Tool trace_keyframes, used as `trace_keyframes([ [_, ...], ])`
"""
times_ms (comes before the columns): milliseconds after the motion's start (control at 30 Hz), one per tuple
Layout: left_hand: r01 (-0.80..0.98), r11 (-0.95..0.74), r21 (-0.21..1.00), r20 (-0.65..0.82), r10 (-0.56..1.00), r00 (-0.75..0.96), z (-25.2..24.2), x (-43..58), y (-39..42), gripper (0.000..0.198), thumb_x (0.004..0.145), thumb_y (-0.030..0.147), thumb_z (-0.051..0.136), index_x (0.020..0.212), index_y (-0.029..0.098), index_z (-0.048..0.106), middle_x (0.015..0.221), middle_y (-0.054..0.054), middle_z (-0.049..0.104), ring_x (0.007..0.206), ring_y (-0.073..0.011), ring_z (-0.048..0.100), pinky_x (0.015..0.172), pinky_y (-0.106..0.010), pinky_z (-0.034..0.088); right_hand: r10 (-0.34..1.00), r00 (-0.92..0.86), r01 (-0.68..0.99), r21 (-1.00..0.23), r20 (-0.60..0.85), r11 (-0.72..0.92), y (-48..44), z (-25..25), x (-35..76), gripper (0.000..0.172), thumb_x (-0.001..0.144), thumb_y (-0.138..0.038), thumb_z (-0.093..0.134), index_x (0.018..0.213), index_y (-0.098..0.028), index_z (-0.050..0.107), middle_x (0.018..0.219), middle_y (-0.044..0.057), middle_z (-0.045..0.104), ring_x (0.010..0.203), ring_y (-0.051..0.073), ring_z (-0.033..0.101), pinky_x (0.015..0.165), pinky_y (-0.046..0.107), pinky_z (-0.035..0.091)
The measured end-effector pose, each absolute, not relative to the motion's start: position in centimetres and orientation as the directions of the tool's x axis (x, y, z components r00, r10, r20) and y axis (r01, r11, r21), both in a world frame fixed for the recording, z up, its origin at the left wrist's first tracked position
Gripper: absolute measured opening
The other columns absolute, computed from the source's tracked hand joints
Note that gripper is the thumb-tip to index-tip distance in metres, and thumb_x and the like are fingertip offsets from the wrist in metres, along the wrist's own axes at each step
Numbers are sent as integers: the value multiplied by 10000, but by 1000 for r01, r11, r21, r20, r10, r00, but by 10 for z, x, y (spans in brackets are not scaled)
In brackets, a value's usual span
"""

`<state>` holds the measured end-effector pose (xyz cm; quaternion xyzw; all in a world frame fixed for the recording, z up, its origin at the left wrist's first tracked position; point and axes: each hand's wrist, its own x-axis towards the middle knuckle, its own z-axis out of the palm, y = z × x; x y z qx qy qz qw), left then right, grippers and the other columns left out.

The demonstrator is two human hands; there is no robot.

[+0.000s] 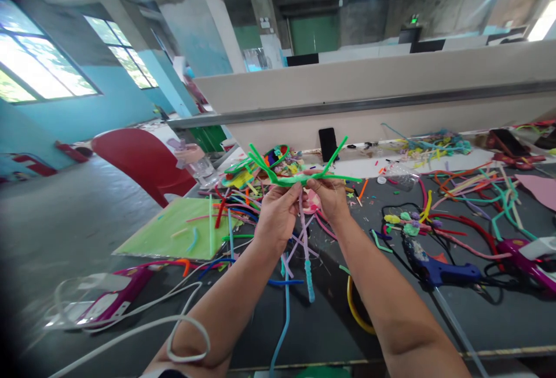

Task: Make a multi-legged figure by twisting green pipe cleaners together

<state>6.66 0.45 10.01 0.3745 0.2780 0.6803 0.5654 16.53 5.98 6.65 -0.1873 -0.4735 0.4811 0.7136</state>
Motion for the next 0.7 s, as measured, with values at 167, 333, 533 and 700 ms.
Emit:
trace_keyframes([
  [167,-545,-181,819,177,982,-61,101,66,4,240,617,243,792,780,118,668,604,13,608,485,-84,554,461,-202,439,860,94,-546,-697,501,466,58,69,165,187,607,-298,799,763,-242,714,670,-24,669,616,138,577,645,296,464],
  [333,-569,-194,799,181,980,-80,101,67,3,235,645,252,782,805,143,649,657,21,631,539,-86,594,550,-218,493,853,102,-588,-660,513,467,61,69,165,175,627,-281,792,781,-241,720,675,-29,677,598,121,571,647,283,454],
  [533,-600,-242,762,192,970,-148,99,66,6,253,682,345,762,776,149,633,702,1,675,575,-102,630,628,-254,524,863,99,-557,-691,496,461,58,70,163,219,618,-320,793,805,-246,707,696,-28,680,660,147,613,709,314,477],
  [700,-619,-238,749,193,971,-140,97,65,7,240,665,319,776,761,143,645,688,-3,681,577,-105,633,645,-260,523,864,88,-587,-675,495,447,56,72,161,241,610,-305,802,820,-240,701,689,-31,677,661,146,625,721,312,493],
])
